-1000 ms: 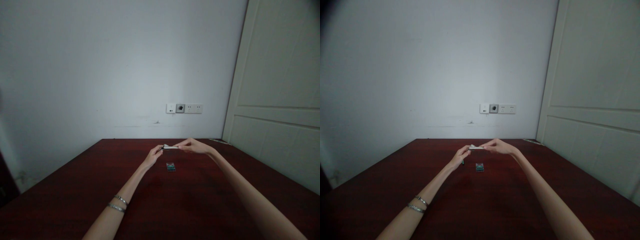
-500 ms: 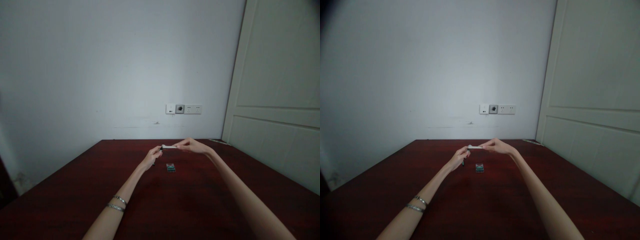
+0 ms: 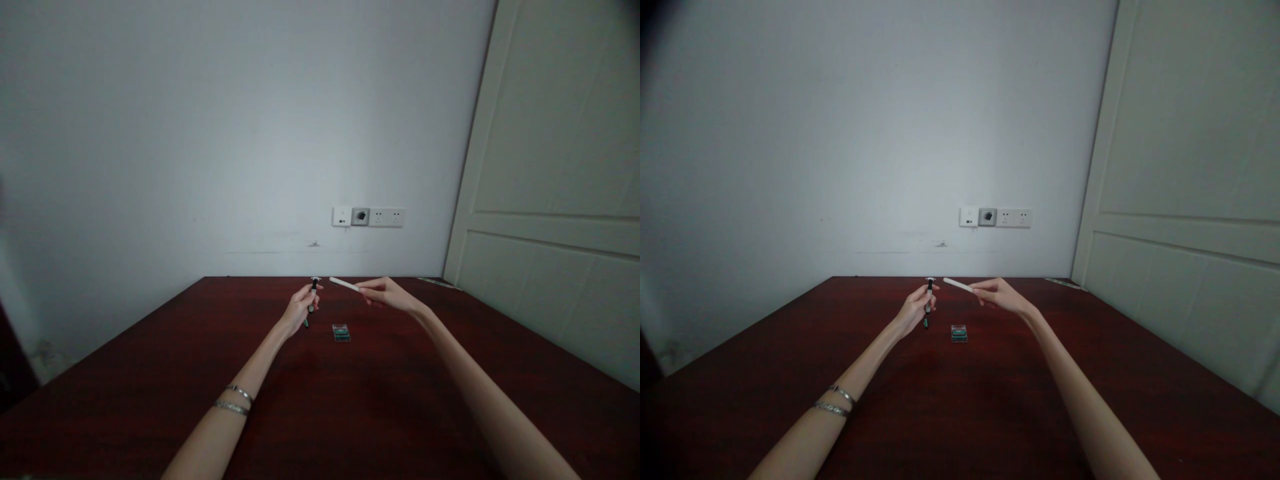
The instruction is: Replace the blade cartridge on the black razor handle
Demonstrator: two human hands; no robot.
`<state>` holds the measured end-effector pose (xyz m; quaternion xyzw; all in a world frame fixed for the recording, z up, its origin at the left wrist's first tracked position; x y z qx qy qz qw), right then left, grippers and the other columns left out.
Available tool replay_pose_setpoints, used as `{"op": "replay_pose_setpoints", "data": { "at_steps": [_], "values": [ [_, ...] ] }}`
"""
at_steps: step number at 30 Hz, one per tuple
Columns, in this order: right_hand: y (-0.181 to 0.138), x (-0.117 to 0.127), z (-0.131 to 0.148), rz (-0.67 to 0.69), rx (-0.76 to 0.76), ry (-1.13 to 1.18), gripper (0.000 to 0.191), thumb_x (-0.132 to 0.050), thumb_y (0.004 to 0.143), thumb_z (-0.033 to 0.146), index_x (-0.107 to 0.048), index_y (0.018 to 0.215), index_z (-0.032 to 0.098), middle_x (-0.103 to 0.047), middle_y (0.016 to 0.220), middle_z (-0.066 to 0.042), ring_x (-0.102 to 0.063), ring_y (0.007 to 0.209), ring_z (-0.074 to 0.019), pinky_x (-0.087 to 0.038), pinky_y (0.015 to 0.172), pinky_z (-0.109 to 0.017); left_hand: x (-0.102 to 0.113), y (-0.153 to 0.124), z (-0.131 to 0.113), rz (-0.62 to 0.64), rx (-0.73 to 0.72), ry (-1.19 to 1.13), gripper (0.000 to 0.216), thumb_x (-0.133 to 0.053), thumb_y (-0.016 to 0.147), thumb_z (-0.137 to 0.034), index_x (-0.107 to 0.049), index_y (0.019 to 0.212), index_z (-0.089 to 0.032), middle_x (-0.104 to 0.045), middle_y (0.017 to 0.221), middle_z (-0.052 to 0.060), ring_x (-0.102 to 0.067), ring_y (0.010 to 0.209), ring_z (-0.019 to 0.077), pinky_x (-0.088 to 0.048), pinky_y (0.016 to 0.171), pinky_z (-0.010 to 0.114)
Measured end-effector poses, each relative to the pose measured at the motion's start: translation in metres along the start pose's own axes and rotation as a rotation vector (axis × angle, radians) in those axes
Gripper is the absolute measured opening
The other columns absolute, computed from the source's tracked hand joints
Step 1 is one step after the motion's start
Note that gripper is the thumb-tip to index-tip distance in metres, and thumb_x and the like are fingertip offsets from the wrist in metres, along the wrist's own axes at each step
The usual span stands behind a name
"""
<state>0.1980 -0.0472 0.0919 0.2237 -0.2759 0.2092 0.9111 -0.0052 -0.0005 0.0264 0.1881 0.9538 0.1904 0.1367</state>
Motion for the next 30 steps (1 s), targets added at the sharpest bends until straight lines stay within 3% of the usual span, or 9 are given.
{"op": "replay_pose_setpoints", "data": {
  "at_steps": [6, 11, 16, 24, 30],
  "values": [
    [0.005, -0.002, -0.056, -0.251, -0.131, 0.075, 0.050, -0.061, 0.068, 0.051, -0.068, 0.097, 0.011, -0.063, 0.070, -0.006, -0.050, 0.053, -0.0109, -0.040, 0.050, -0.023, 0.007, 0.000, 0.002, -0.073, 0.014, -0.033, 0.044, -0.065, 0.069, -0.039, -0.055, 0.105, -0.015, -0.051, 0.068, 0.000, -0.048, 0.062, 0.0093, -0.041, 0.061, 0.024],
    [0.000, -0.011, -0.093, -0.267, -0.188, 0.081, 0.046, -0.064, 0.066, 0.046, -0.070, 0.094, 0.010, -0.067, 0.075, -0.007, -0.058, 0.065, -0.0157, -0.046, 0.063, -0.029, 0.007, -0.001, 0.001, -0.086, 0.019, -0.029, 0.046, -0.067, 0.068, -0.039, -0.055, 0.106, -0.015, -0.053, 0.069, 0.000, -0.050, 0.063, 0.0095, -0.044, 0.061, 0.024],
    [-0.010, -0.021, -0.092, -0.135, -0.084, -0.028, 0.034, -0.066, 0.065, 0.041, -0.072, 0.087, 0.015, -0.069, 0.087, -0.007, -0.060, 0.080, -0.0204, -0.045, 0.076, -0.033, 0.008, -0.002, 0.000, -0.107, 0.013, -0.021, 0.045, -0.067, 0.068, -0.037, -0.057, 0.105, -0.015, -0.053, 0.070, 0.000, -0.051, 0.064, 0.0098, -0.045, 0.060, 0.024],
    [-0.035, -0.060, -0.080, 0.108, 0.002, -0.072, 0.023, -0.067, 0.068, 0.034, -0.073, 0.082, 0.017, -0.068, 0.084, -0.007, -0.061, 0.079, -0.0200, -0.046, 0.074, -0.030, 0.004, -0.003, 0.007, -0.111, 0.065, -0.013, 0.047, -0.068, 0.069, -0.037, -0.057, 0.108, -0.014, -0.061, 0.075, 0.005, -0.057, 0.068, 0.0126, -0.047, 0.063, 0.027],
    [-0.044, -0.074, -0.084, 0.052, 0.004, -0.113, 0.021, -0.063, 0.072, 0.030, -0.074, 0.087, 0.019, -0.066, 0.086, -0.008, -0.060, 0.080, -0.0199, -0.046, 0.075, -0.031, 0.000, -0.005, 0.011, -0.086, 0.097, -0.005, 0.045, -0.067, 0.070, -0.035, -0.057, 0.109, -0.014, -0.062, 0.076, 0.006, -0.059, 0.070, 0.0145, -0.048, 0.064, 0.029]
  ]
}}
Point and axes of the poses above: each hand's wrist, its own y-axis towards the middle knuckle, its own x-axis out of the back of the hand, z = x × y, the point moved 6 cm from there along y, towards the middle knuckle
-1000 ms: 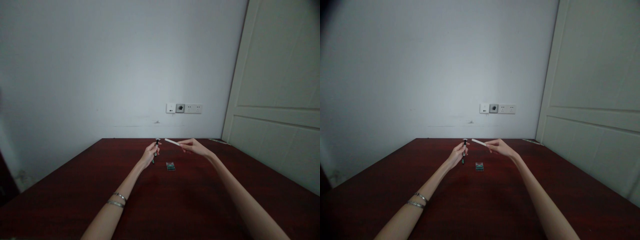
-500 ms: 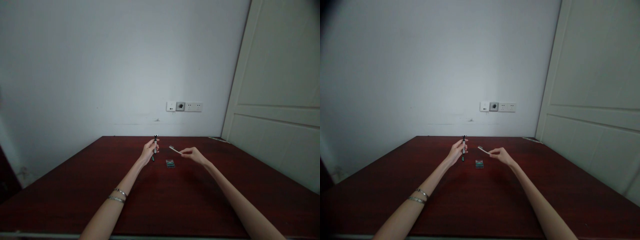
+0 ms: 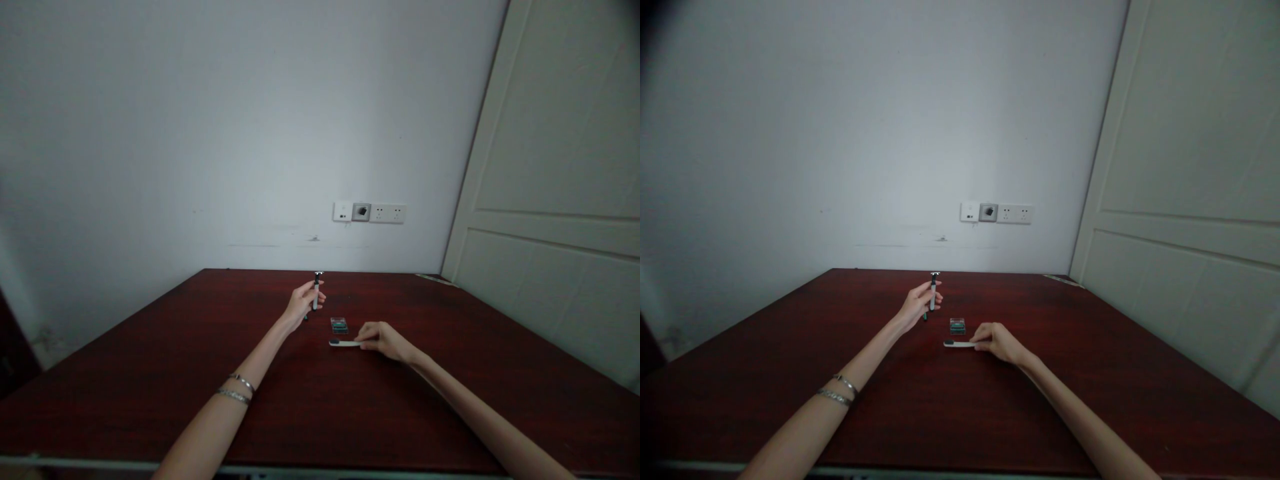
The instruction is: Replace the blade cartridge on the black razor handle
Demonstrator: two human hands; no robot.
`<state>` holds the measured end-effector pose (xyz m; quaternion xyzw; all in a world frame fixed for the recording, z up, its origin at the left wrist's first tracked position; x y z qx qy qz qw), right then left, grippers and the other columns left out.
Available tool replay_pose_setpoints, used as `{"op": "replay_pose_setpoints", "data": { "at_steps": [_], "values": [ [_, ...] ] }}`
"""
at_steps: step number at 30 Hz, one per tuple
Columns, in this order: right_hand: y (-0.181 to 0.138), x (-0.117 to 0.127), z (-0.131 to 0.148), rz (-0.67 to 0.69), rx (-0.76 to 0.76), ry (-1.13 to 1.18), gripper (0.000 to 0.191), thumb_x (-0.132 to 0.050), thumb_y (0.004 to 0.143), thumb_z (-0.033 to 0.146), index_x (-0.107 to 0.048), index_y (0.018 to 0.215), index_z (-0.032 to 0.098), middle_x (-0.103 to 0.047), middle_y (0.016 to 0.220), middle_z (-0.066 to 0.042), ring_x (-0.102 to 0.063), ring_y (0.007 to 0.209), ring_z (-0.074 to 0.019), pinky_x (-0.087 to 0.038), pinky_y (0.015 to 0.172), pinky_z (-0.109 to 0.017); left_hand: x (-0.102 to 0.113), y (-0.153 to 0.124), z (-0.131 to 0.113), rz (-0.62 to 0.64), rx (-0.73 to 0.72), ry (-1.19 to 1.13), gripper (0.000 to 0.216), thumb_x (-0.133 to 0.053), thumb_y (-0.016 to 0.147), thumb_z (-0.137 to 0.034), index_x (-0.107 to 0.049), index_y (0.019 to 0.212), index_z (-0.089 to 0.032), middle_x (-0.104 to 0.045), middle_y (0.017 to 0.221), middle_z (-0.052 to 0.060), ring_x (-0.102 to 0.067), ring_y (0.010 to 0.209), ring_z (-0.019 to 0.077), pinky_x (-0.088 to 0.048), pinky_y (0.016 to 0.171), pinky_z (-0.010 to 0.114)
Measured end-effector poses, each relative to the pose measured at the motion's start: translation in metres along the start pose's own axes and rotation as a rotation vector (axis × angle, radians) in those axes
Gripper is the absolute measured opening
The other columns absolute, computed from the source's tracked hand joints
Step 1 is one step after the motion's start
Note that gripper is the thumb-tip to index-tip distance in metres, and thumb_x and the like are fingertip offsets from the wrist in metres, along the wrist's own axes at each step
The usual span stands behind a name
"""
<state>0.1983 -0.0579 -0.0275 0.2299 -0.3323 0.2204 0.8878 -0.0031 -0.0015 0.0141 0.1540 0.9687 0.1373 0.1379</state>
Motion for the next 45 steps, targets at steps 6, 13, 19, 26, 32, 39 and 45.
{"op": "replay_pose_setpoints", "data": {
  "at_steps": [6, 13, 19, 26, 32, 39, 45],
  "values": [
    [-0.006, -0.007, 0.001, -0.075, -0.022, -0.043, 0.022, -0.057, 0.077, 0.029, -0.073, 0.089, 0.020, -0.062, 0.087, -0.008, -0.058, 0.080, -0.0192, -0.045, 0.072, -0.030, -0.003, -0.001, 0.002, 0.034, 0.017, 0.014, 0.043, -0.066, 0.071, -0.034, -0.057, 0.108, -0.015, -0.063, 0.076, 0.007, -0.059, 0.071, 0.0148, -0.049, 0.064, 0.029],
    [0.000, 0.001, 0.001, -0.114, -0.070, -0.034, 0.025, -0.063, 0.071, 0.028, -0.072, 0.093, 0.021, -0.060, 0.093, -0.007, -0.058, 0.083, -0.0191, -0.046, 0.076, -0.031, -0.002, 0.000, 0.004, 0.036, 0.029, 0.021, 0.042, -0.066, 0.071, -0.035, -0.057, 0.107, -0.015, -0.063, 0.077, 0.007, -0.059, 0.070, 0.0145, -0.049, 0.064, 0.029],
    [0.040, 0.027, 0.018, -0.270, 0.015, -0.161, 0.020, -0.059, 0.073, 0.027, -0.073, 0.083, 0.018, -0.062, 0.091, -0.008, -0.059, 0.082, -0.0182, -0.045, 0.077, -0.029, 0.001, 0.002, 0.011, 0.021, 0.044, 0.040, 0.033, -0.064, 0.073, -0.035, -0.056, 0.098, -0.015, -0.062, 0.077, 0.006, -0.059, 0.067, 0.0133, -0.049, 0.060, 0.027],
    [0.082, 0.006, 0.007, -0.034, -0.077, -0.243, 0.016, -0.058, 0.067, 0.015, -0.074, 0.072, 0.013, -0.068, 0.073, -0.005, -0.061, 0.072, -0.0175, -0.043, 0.066, -0.024, 0.003, 0.002, 0.014, 0.001, 0.039, 0.046, 0.029, -0.062, 0.073, -0.036, -0.052, 0.091, -0.015, -0.058, 0.072, 0.003, -0.054, 0.059, 0.0103, -0.048, 0.056, 0.026],
    [0.080, 0.001, -0.001, -0.104, -0.090, -0.293, 0.015, -0.060, 0.069, 0.022, -0.074, 0.074, 0.015, -0.069, 0.082, -0.006, -0.060, 0.076, -0.0163, -0.042, 0.069, -0.023, -0.003, 0.005, 0.016, 0.045, 0.000, 0.056, 0.030, -0.060, 0.074, -0.039, -0.049, 0.087, -0.015, -0.052, 0.063, -0.002, -0.049, 0.049, 0.0074, -0.046, 0.052, 0.024],
    [0.075, -0.002, -0.004, -0.106, -0.131, -0.344, 0.011, -0.063, 0.069, 0.025, -0.072, 0.069, 0.019, -0.068, 0.081, -0.004, -0.060, 0.077, -0.0163, -0.041, 0.071, -0.023, 0.003, 0.011, 0.023, -0.002, -0.051, 0.097, 0.026, -0.056, 0.076, -0.038, -0.050, 0.086, -0.016, -0.045, 0.058, -0.005, -0.043, 0.047, 0.0064, -0.043, 0.047, 0.020],
    [0.074, -0.003, -0.005, -0.090, -0.093, -0.359, 0.012, -0.064, 0.071, 0.025, -0.073, 0.075, 0.020, -0.067, 0.086, -0.005, -0.060, 0.080, -0.0162, -0.042, 0.073, -0.022, 0.000, 0.009, 0.025, 0.041, -0.039, 0.093, 0.026, -0.054, 0.077, -0.037, -0.050, 0.092, -0.016, -0.045, 0.061, -0.004, -0.043, 0.050, 0.0068, -0.043, 0.048, 0.020]
  ]
}}
Point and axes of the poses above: each hand's wrist, its own y-axis towards the middle knuckle, its own x-axis out of the back of the hand, z = x × y, the point moved 6 cm from there along y, towards the middle knuckle
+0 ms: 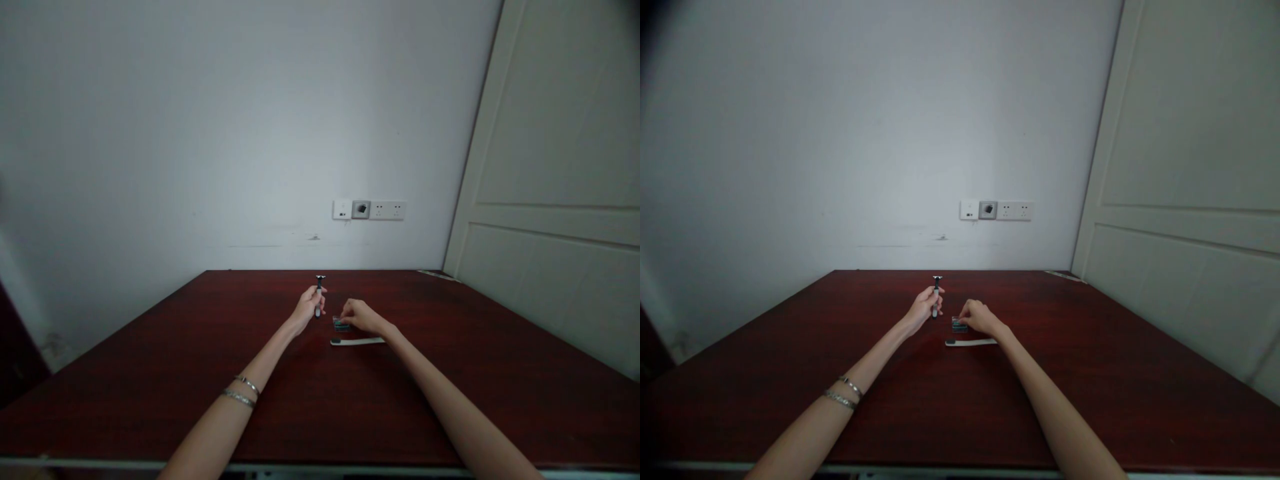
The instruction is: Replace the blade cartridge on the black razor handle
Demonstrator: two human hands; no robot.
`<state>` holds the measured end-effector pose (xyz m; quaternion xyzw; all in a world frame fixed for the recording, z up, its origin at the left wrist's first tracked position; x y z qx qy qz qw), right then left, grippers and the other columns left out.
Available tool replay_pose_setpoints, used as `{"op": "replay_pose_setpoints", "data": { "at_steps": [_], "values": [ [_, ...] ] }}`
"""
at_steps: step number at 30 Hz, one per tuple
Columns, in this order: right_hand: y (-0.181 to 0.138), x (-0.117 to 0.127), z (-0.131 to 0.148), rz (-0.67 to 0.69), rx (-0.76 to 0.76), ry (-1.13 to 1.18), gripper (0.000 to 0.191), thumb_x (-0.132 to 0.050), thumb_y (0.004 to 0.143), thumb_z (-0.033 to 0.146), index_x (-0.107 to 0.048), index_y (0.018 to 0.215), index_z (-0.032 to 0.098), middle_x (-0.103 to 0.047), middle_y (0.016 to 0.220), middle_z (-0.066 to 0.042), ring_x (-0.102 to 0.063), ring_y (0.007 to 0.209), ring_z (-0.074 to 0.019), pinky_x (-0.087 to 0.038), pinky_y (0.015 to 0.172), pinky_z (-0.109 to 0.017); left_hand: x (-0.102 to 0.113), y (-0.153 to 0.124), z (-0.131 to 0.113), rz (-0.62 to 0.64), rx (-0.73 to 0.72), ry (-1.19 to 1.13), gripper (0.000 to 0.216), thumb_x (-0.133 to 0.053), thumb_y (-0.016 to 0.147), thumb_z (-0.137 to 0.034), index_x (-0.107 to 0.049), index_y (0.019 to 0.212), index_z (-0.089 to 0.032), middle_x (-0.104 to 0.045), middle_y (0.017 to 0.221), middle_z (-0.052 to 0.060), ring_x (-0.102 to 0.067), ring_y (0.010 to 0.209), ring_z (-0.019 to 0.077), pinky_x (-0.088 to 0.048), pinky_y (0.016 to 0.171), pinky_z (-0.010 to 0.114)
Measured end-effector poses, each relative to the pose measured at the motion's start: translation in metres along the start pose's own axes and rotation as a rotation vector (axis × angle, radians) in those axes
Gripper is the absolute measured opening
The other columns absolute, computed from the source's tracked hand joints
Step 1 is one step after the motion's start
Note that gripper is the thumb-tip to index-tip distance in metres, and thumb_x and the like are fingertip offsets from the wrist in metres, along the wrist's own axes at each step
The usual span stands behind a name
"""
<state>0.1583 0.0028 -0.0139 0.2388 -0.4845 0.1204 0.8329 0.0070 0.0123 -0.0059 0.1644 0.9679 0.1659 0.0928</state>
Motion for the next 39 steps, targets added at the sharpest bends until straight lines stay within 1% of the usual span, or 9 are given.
{"op": "replay_pose_setpoints", "data": {
  "at_steps": [5, 11, 15, 21, 27, 31, 34, 39],
  "values": [
    [-0.001, -0.002, 0.001, -0.017, 0.028, 0.026, 0.013, -0.063, 0.071, 0.023, -0.074, 0.075, 0.018, -0.067, 0.083, -0.005, -0.060, 0.077, -0.0158, -0.042, 0.071, -0.022, -0.005, -0.003, -0.003, 0.032, 0.004, 0.010, 0.025, -0.053, 0.078, -0.035, -0.050, 0.093, -0.016, -0.044, 0.060, -0.004, -0.043, 0.050, 0.0069, -0.043, 0.049, 0.021],
    [-0.002, -0.002, 0.006, -0.044, 0.053, 0.055, 0.012, -0.062, 0.071, 0.021, -0.073, 0.071, 0.016, -0.069, 0.077, -0.006, -0.060, 0.074, -0.0164, -0.042, 0.069, -0.022, -0.005, -0.004, -0.004, 0.023, 0.013, 0.007, 0.023, -0.051, 0.079, -0.033, -0.051, 0.093, -0.016, -0.044, 0.060, -0.004, -0.042, 0.049, 0.0070, -0.042, 0.048, 0.021],
    [-0.002, -0.002, 0.006, -0.063, 0.057, 0.054, 0.011, -0.062, 0.070, 0.018, -0.073, 0.068, 0.016, -0.069, 0.076, -0.006, -0.060, 0.074, -0.0164, -0.042, 0.069, -0.023, -0.004, -0.002, -0.002, 0.012, 0.010, 0.016, 0.022, -0.053, 0.077, -0.030, -0.050, 0.094, -0.015, -0.045, 0.060, -0.004, -0.043, 0.049, 0.0073, -0.042, 0.047, 0.021],
    [-0.001, -0.002, 0.005, -0.065, 0.027, 0.077, 0.010, -0.062, 0.067, 0.017, -0.072, 0.067, 0.016, -0.069, 0.076, -0.005, -0.060, 0.071, -0.0156, -0.042, 0.066, -0.022, -0.002, -0.003, -0.002, -0.027, 0.030, 0.022, 0.024, -0.056, 0.073, -0.024, -0.051, 0.095, -0.015, -0.049, 0.067, -0.002, -0.045, 0.051, 0.0065, -0.043, 0.049, 0.021],
    [0.000, -0.003, 0.005, -0.039, -0.008, 0.112, 0.010, -0.061, 0.066, 0.016, -0.071, 0.066, 0.015, -0.069, 0.074, -0.005, -0.060, 0.070, -0.0156, -0.042, 0.065, -0.023, -0.002, -0.003, -0.001, -0.012, 0.032, 0.028, 0.026, -0.057, 0.072, -0.024, -0.051, 0.096, -0.014, -0.054, 0.070, 0.000, -0.047, 0.051, 0.0066, -0.043, 0.049, 0.022],
    [-0.001, 0.001, 0.007, -0.051, -0.008, 0.126, 0.011, -0.059, 0.066, 0.016, -0.071, 0.065, 0.015, -0.069, 0.076, -0.006, -0.060, 0.070, -0.0155, -0.043, 0.067, -0.023, -0.001, -0.003, 0.001, 0.006, 0.038, 0.018, 0.028, -0.058, 0.072, -0.026, -0.051, 0.096, -0.014, -0.056, 0.070, 0.001, -0.047, 0.052, 0.0068, -0.043, 0.050, 0.022],
    [0.000, 0.007, 0.007, -0.074, -0.023, 0.193, 0.013, -0.058, 0.067, 0.018, -0.071, 0.067, 0.014, -0.069, 0.074, -0.006, -0.060, 0.068, -0.0155, -0.043, 0.067, -0.024, -0.001, -0.003, 0.001, 0.012, 0.036, 0.009, 0.028, -0.058, 0.072, -0.027, -0.051, 0.096, -0.014, -0.056, 0.070, 0.001, -0.048, 0.052, 0.0069, -0.043, 0.050, 0.022],
    [0.002, 0.020, 0.010, -0.126, -0.043, 0.375, 0.017, -0.058, 0.068, 0.024, -0.070, 0.070, 0.013, -0.069, 0.071, -0.005, -0.060, 0.068, -0.0165, -0.045, 0.066, -0.025, -0.001, -0.004, 0.000, 0.007, 0.028, 0.000, 0.028, -0.057, 0.072, -0.027, -0.050, 0.095, -0.014, -0.058, 0.070, 0.002, -0.048, 0.051, 0.0073, -0.042, 0.050, 0.022]
  ]
}}
Point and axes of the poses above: each hand's wrist, its own y-axis towards the middle knuckle, its own x-axis out of the back of the hand, z = x × y, the point moved 6 cm from there along y, towards the middle knuckle
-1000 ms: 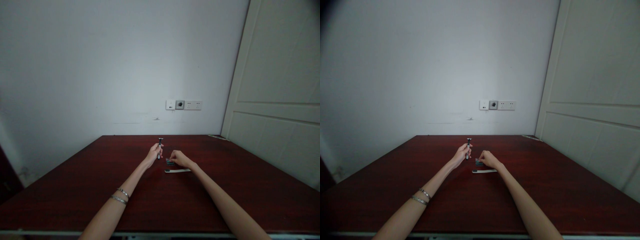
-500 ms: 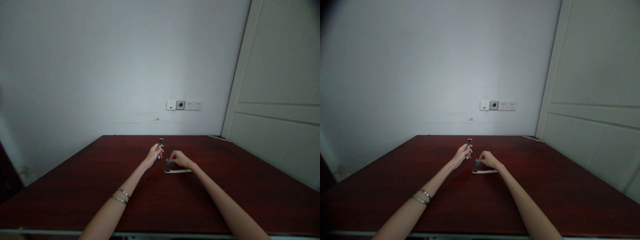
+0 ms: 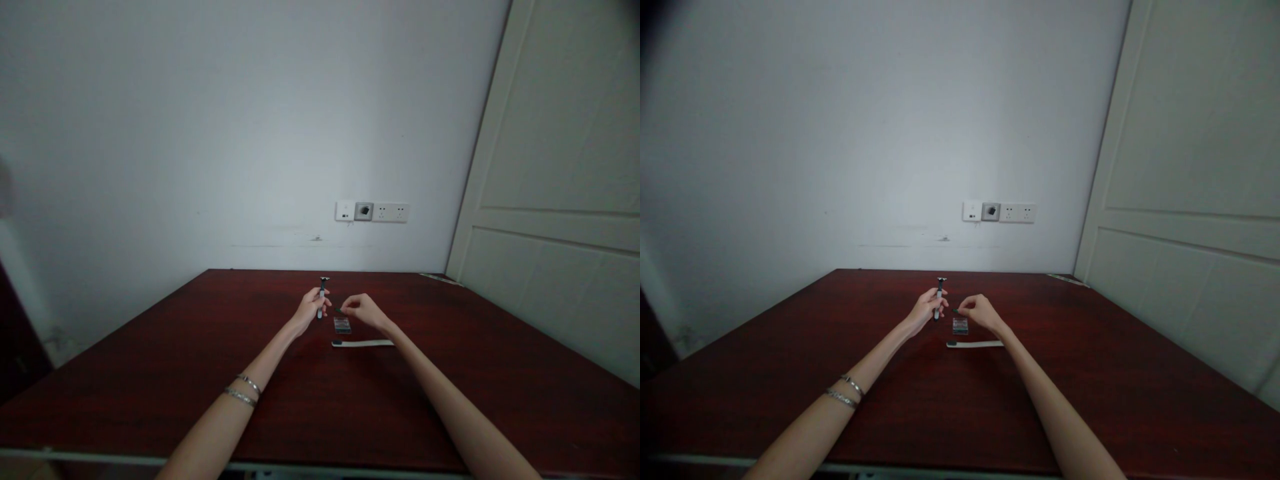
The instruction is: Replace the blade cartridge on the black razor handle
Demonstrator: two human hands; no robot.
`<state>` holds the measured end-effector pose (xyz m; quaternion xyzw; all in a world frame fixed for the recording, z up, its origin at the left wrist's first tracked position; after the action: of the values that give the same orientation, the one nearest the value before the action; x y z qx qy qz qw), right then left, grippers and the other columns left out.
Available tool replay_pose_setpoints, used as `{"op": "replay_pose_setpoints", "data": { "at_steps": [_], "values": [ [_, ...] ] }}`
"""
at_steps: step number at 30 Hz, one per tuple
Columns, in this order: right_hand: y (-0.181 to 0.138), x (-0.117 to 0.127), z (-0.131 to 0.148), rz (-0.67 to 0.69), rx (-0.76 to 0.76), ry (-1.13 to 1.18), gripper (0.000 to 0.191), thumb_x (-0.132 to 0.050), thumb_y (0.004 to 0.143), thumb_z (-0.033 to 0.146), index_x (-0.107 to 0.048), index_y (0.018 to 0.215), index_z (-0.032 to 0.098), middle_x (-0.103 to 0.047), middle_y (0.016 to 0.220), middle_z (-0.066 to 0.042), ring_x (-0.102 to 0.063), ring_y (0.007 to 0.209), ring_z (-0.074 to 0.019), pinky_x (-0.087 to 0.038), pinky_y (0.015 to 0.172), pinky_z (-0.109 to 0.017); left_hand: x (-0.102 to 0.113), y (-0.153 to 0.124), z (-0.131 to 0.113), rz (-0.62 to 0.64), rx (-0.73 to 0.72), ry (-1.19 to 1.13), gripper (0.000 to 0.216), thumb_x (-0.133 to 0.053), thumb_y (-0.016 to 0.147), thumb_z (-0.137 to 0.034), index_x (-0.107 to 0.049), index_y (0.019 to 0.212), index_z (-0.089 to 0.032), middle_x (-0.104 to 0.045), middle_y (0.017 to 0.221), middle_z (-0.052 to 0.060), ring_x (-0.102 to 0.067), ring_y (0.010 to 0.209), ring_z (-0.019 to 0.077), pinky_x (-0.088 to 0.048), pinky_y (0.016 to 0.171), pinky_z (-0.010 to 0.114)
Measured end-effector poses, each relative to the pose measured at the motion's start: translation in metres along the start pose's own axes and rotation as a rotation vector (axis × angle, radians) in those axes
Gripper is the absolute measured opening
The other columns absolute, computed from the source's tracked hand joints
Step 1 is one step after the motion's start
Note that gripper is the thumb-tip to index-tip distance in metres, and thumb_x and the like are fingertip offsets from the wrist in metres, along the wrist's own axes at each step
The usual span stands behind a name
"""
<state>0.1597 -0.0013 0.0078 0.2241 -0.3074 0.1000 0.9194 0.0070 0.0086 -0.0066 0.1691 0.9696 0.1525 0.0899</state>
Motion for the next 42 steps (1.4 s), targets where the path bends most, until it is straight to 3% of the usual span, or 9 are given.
{"op": "replay_pose_setpoints", "data": {
  "at_steps": [11, 26, 33, 37, 42],
  "values": [
    [-0.001, 0.001, 0.015, -0.083, 0.012, 0.119, 0.017, -0.056, 0.067, 0.025, -0.067, 0.067, 0.013, -0.067, 0.069, -0.006, -0.059, 0.065, -0.0154, -0.045, 0.063, -0.025, -0.003, -0.004, -0.006, -0.012, -0.015, 0.071, 0.027, -0.057, 0.072, -0.025, -0.051, 0.096, -0.013, -0.058, 0.073, 0.001, -0.050, 0.050, 0.0066, -0.039, 0.048, 0.020],
    [-0.004, -0.006, 0.026, -0.190, 0.049, 0.083, 0.020, -0.056, 0.073, 0.029, -0.069, 0.074, 0.014, -0.070, 0.076, -0.007, -0.062, 0.070, -0.0169, -0.047, 0.067, -0.026, -0.003, -0.003, -0.006, -0.034, -0.039, 0.087, 0.031, -0.062, 0.069, -0.020, -0.050, 0.097, -0.014, -0.055, 0.073, -0.002, -0.050, 0.050, 0.0057, -0.040, 0.048, 0.020],
    [-0.016, 0.010, 0.048, -0.223, 0.206, -0.191, 0.029, -0.060, 0.075, 0.038, -0.066, 0.095, 0.018, -0.068, 0.089, -0.007, -0.062, 0.080, -0.0181, -0.046, 0.074, -0.028, 0.001, -0.005, -0.012, -0.121, -0.033, 0.066, 0.030, -0.064, 0.069, -0.022, -0.052, 0.095, -0.014, -0.053, 0.068, -0.003, -0.049, 0.049, 0.0055, -0.040, 0.047, 0.019],
    [-0.022, 0.005, 0.058, -0.158, 0.364, -0.447, 0.022, -0.055, 0.082, 0.031, -0.065, 0.099, 0.021, -0.066, 0.096, -0.007, -0.059, 0.089, -0.0180, -0.041, 0.080, -0.029, 0.004, -0.005, -0.013, -0.159, -0.024, 0.053, 0.031, -0.064, 0.069, -0.022, -0.051, 0.096, -0.015, -0.052, 0.066, -0.003, -0.049, 0.049, 0.0063, -0.040, 0.046, 0.019],
    [-0.024, -0.001, 0.059, -0.137, 0.434, -0.540, 0.022, -0.047, 0.087, 0.027, -0.065, 0.099, 0.022, -0.065, 0.095, -0.007, -0.058, 0.089, -0.0171, -0.039, 0.078, -0.028, 0.005, -0.002, -0.009, -0.170, -0.017, 0.014, 0.030, -0.065, 0.068, -0.022, -0.052, 0.094, -0.013, -0.049, 0.062, -0.004, -0.048, 0.050, 0.0069, -0.043, 0.047, 0.021]
  ]
}}
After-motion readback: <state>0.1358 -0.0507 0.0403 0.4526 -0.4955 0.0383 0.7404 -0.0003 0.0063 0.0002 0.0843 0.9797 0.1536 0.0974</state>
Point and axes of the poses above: each hand's wrist, its own y-axis towards the middle knuckle, its own x-axis out of the back of the hand, z = x × y, the point moved 6 cm from there along y, towards the middle knuckle
